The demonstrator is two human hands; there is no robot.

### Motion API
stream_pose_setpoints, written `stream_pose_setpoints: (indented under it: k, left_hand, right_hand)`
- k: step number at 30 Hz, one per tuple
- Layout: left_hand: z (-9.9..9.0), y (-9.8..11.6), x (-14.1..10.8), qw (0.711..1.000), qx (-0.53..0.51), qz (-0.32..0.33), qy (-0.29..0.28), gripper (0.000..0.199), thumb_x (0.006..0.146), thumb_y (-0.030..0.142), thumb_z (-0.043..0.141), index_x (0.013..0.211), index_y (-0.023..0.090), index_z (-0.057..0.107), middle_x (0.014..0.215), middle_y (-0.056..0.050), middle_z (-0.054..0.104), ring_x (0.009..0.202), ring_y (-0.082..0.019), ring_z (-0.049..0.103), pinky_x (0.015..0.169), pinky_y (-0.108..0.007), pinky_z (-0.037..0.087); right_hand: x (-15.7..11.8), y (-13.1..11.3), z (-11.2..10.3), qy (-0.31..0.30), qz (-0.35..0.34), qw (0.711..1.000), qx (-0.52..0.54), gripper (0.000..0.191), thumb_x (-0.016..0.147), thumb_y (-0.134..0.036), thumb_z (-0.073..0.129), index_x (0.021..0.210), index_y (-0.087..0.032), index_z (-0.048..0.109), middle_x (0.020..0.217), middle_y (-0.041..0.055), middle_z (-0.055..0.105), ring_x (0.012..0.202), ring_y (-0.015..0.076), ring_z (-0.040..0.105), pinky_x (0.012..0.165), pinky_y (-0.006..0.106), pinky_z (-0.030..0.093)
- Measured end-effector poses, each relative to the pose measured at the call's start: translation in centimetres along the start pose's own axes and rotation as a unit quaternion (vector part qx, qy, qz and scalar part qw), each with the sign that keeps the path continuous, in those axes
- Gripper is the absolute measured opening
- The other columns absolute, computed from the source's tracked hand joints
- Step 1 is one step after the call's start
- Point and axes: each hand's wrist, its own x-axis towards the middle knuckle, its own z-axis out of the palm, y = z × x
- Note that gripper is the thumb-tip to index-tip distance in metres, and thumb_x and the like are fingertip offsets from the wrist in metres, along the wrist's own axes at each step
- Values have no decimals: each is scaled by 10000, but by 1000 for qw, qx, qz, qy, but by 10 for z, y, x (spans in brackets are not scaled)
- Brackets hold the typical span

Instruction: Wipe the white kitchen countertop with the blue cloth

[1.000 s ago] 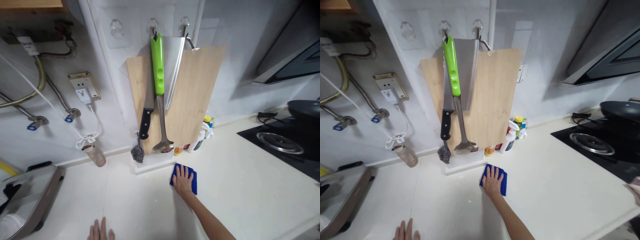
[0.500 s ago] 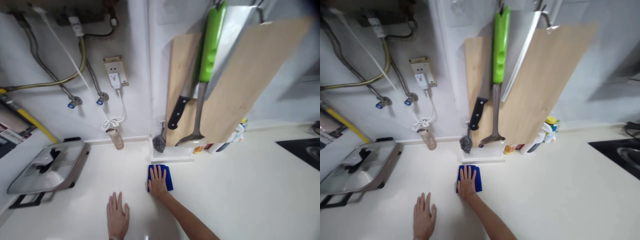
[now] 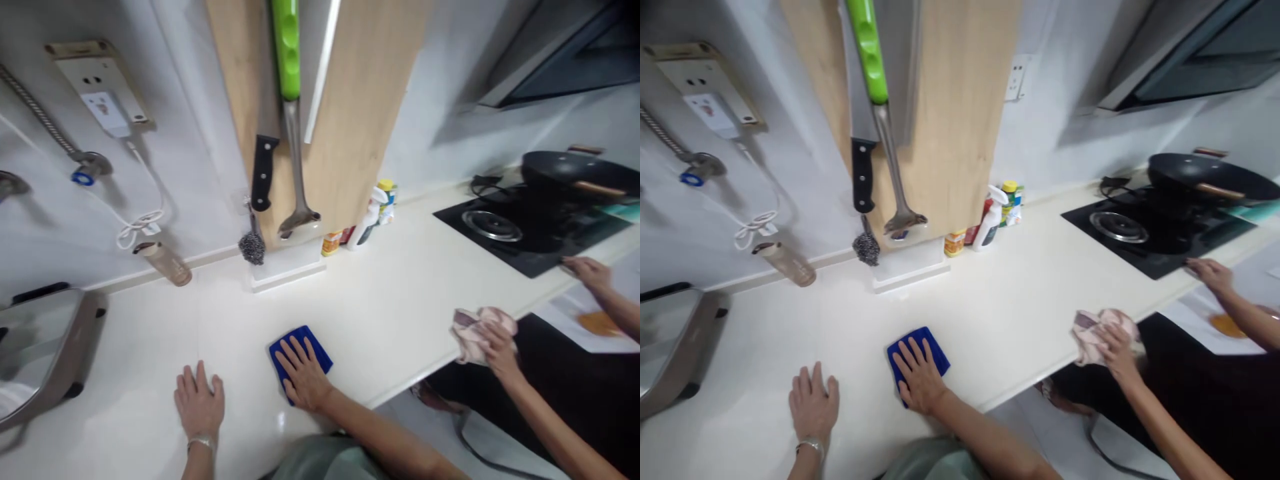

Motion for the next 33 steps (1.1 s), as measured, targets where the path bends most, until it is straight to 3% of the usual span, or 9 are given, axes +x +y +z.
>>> stream_pose_setpoints:
  k: [5,11,15,19,24,33]
  left_hand:
    - [-2,2,-2,999,-25,31,30,621,938,431,325,1443,81,417,1545,-271,326,1470,-405,213,1154,-618,237]
    - [2,3,-6,995,-44,63,60,620,930,415,350,1446,75,409,1558,-261,308,1471,-410,202,1140,-640,245]
    - [7,-1,-9,996,-37,54,64,613,946,420,325,1441,70,415,1550,-273,318,1484,-387,182,1166,-612,211]
    - [11,-7,-9,998,-32,39,39,605,951,415,323,1433,63,425,1540,-286,326,1488,-387,170,1168,-606,211]
    - [11,-7,-10,998,-43,30,41,589,949,405,346,1442,91,418,1557,-256,320,1498,-365,146,1172,-608,205]
    - [9,-7,-11,997,-77,16,12,579,941,337,361,1454,68,390,1586,-262,242,1500,-391,84,1171,-647,173]
  right_hand:
    - [-72,38,3,55,73,993,-77,748,905,-386,432,1550,-251,79,1642,63,51,1501,343,44,1197,619,45]
    - [-136,83,-10,96,140,974,-151,720,884,-306,437,1545,-244,160,1630,50,173,1497,318,114,1194,582,144]
    - [-164,119,-19,107,143,970,-164,645,926,-352,391,1537,-257,209,1618,35,229,1494,276,155,1194,547,182]
    - [-168,144,-19,105,156,969,-162,572,966,-411,325,1520,-289,258,1596,32,298,1480,237,215,1192,539,195]
    - [-152,137,0,165,300,922,-181,568,970,-383,230,1505,-210,306,1601,88,276,1497,310,123,1158,587,221]
    - [-111,67,38,205,373,885,-191,627,931,-346,250,1534,-172,233,1589,175,267,1466,414,156,1088,694,228]
